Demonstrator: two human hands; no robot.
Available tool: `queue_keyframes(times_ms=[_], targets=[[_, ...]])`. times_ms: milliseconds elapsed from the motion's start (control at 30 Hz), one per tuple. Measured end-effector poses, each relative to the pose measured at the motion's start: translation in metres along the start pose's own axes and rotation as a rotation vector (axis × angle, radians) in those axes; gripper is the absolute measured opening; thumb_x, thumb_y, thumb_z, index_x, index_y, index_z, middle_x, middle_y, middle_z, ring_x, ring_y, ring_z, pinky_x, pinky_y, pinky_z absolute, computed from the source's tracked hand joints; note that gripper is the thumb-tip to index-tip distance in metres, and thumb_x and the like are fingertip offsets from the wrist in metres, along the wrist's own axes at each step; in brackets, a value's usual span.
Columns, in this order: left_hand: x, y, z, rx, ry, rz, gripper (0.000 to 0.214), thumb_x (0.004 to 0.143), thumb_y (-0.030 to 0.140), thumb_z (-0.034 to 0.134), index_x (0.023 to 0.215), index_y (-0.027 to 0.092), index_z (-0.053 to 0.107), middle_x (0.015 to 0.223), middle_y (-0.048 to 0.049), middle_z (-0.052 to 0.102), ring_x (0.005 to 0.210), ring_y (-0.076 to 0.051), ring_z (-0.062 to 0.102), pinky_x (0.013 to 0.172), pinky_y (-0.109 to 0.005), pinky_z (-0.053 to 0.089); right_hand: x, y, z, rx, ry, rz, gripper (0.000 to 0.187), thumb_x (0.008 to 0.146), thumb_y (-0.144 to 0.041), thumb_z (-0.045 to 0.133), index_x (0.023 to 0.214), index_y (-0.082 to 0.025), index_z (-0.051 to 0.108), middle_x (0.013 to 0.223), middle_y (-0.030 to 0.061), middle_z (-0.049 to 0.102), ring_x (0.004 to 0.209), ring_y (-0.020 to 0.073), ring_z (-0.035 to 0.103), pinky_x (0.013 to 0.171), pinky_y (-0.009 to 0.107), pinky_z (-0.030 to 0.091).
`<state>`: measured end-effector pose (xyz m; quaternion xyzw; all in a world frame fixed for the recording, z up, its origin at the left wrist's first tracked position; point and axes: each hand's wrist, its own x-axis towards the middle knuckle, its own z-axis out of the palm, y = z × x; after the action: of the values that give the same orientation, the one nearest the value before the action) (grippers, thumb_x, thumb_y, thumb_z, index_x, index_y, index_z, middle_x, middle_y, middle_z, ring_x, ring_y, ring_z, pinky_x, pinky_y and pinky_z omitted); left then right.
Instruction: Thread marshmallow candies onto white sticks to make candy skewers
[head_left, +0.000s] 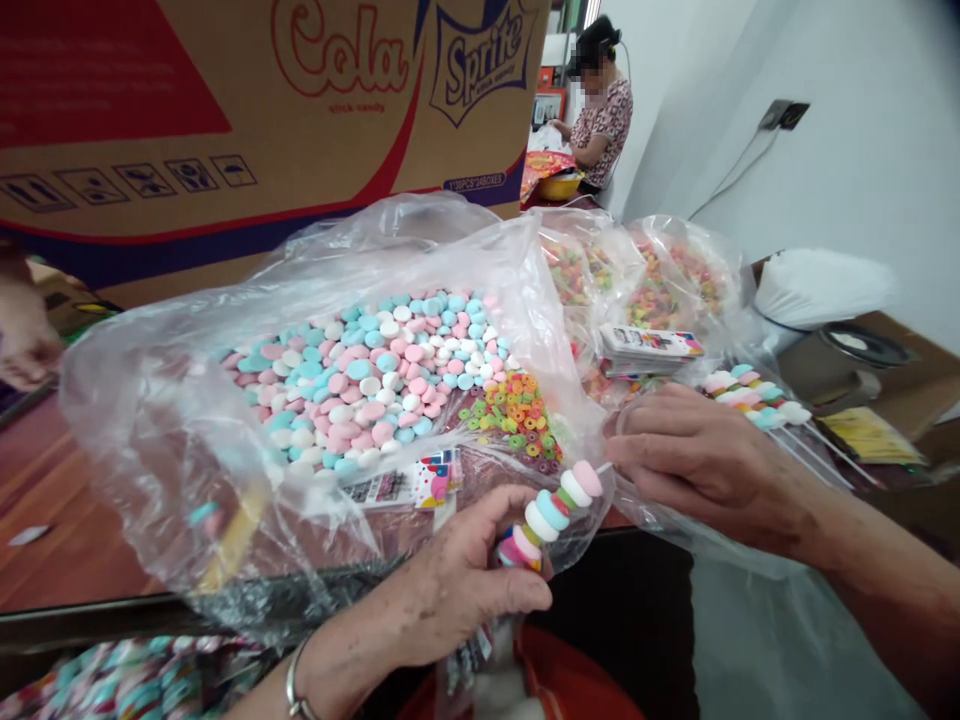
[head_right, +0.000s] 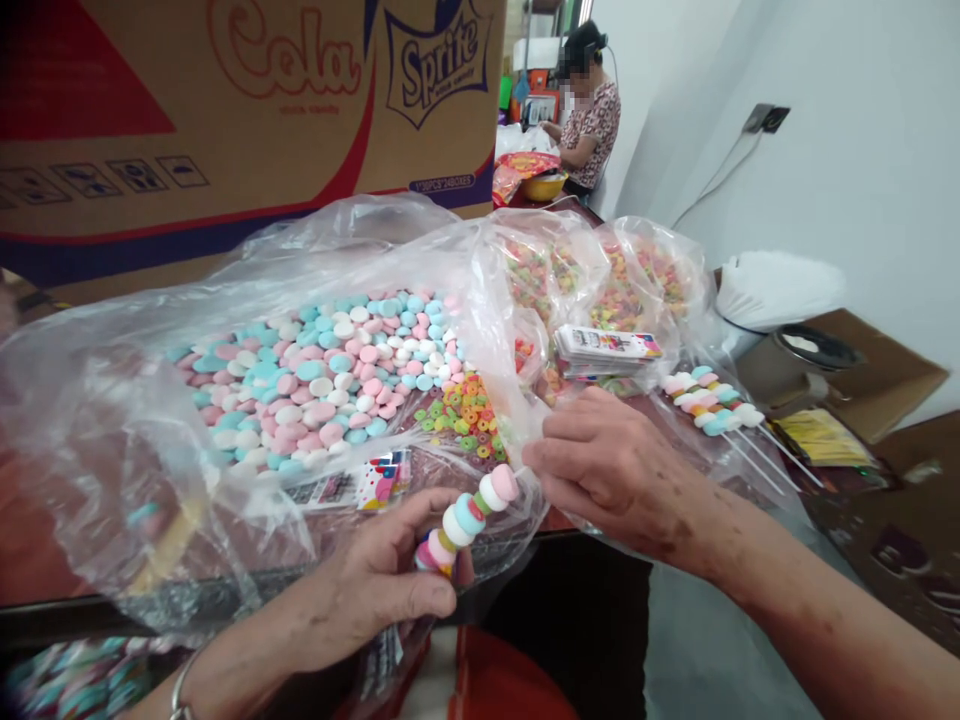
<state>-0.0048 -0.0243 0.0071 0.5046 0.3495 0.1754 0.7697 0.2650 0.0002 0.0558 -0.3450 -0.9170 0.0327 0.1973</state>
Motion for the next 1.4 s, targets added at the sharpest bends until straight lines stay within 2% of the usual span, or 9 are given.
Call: queue_keyframes(times_ms=[133,300,467,567,667,833,1033,1167,1400], targets=[[0.004,-0.009,0.010,0.057,0.096,0.062,0.049,0.081,0.018,0.070,0.126,0.027,0.051,0.093,0.0034,0.063,0.082,-0.015,0.053,0.072,-0.027,0.040,0.003,0.000,-0.006,0.020,-0.092,-0.100,0.024,0.099,-0.022,0.047,0.084,-0.019,0.066,0.080,0.0051,0.064,0.078,0.0179,0.055,0.078,0.034,0.035],[0.006,-0.017,0.013,0.370,0.170,0.130,0.053,0.084,0.021,0.068,0.132,0.029,0.046,0.116,-0.0005,0.062,0.103,-0.022,0.055,0.089,-0.033,0.039,0.006,-0.006,0.005,0.075,-0.238,-0.134,0.024,0.098,-0.021,0.049,0.077,-0.018,0.062,0.075,0.0017,0.060,0.071,0.0160,0.049,0.073,0.034,0.030],[0.009,-0.018,0.018,0.480,0.175,0.161,0.062,0.086,0.023,0.065,0.141,0.025,0.036,0.132,-0.0063,0.057,0.116,-0.025,0.051,0.100,-0.036,0.036,0.012,-0.007,0.008,0.058,-0.242,-0.169,0.028,0.098,-0.021,0.047,0.073,-0.018,0.060,0.070,0.0004,0.056,0.069,0.0160,0.043,0.071,0.033,0.027],[0.009,-0.012,0.019,0.415,0.163,0.095,0.067,0.080,0.023,0.071,0.138,0.024,0.038,0.121,-0.0048,0.062,0.104,-0.023,0.055,0.091,-0.035,0.040,0.014,-0.001,0.001,0.092,-0.242,-0.176,0.030,0.101,-0.024,0.045,0.076,-0.018,0.061,0.071,0.0005,0.055,0.069,0.0159,0.042,0.072,0.034,0.027],[0.006,-0.006,0.015,0.323,0.129,0.036,0.051,0.077,0.026,0.073,0.122,0.022,0.049,0.103,-0.0002,0.064,0.089,-0.020,0.055,0.077,-0.029,0.042,0.014,0.005,-0.003,0.122,-0.255,-0.160,0.031,0.101,-0.025,0.044,0.077,-0.018,0.062,0.074,0.0013,0.055,0.071,0.0161,0.042,0.073,0.034,0.028],[0.001,-0.008,0.006,0.487,0.123,-0.050,0.027,0.078,0.035,0.072,0.095,0.019,0.059,0.079,0.0051,0.053,0.071,-0.015,0.043,0.062,-0.025,0.033,0.013,0.008,0.004,0.155,-0.249,-0.159,0.027,0.100,-0.026,0.047,0.080,-0.017,0.061,0.073,0.0005,0.054,0.071,0.0158,0.043,0.072,0.032,0.027],[-0.005,-0.011,-0.003,0.615,0.105,-0.047,0.020,0.077,0.033,0.071,0.082,0.020,0.057,0.074,0.0051,0.050,0.069,-0.015,0.043,0.060,-0.025,0.029,0.017,0.008,0.005,0.163,-0.239,-0.176,0.025,0.100,-0.025,0.049,0.079,-0.018,0.062,0.072,0.0006,0.055,0.071,0.0154,0.045,0.074,0.032,0.028],[-0.005,-0.007,-0.003,0.537,0.170,0.020,0.020,0.078,0.032,0.071,0.080,0.020,0.056,0.071,0.0072,0.049,0.067,-0.013,0.042,0.059,-0.023,0.029,0.018,0.002,0.003,0.173,-0.234,-0.140,0.023,0.098,-0.021,0.050,0.078,-0.018,0.060,0.071,-0.0003,0.055,0.071,0.0149,0.046,0.074,0.031,0.028],[-0.005,-0.014,-0.010,0.505,0.233,-0.018,0.026,0.077,0.040,0.073,0.081,0.020,0.057,0.066,0.0077,0.049,0.064,-0.013,0.042,0.056,-0.023,0.029,0.015,-0.001,0.000,0.140,-0.191,-0.133,0.023,0.099,-0.024,0.048,0.082,-0.020,0.062,0.074,0.0009,0.058,0.072,0.0158,0.046,0.073,0.032,0.029]])
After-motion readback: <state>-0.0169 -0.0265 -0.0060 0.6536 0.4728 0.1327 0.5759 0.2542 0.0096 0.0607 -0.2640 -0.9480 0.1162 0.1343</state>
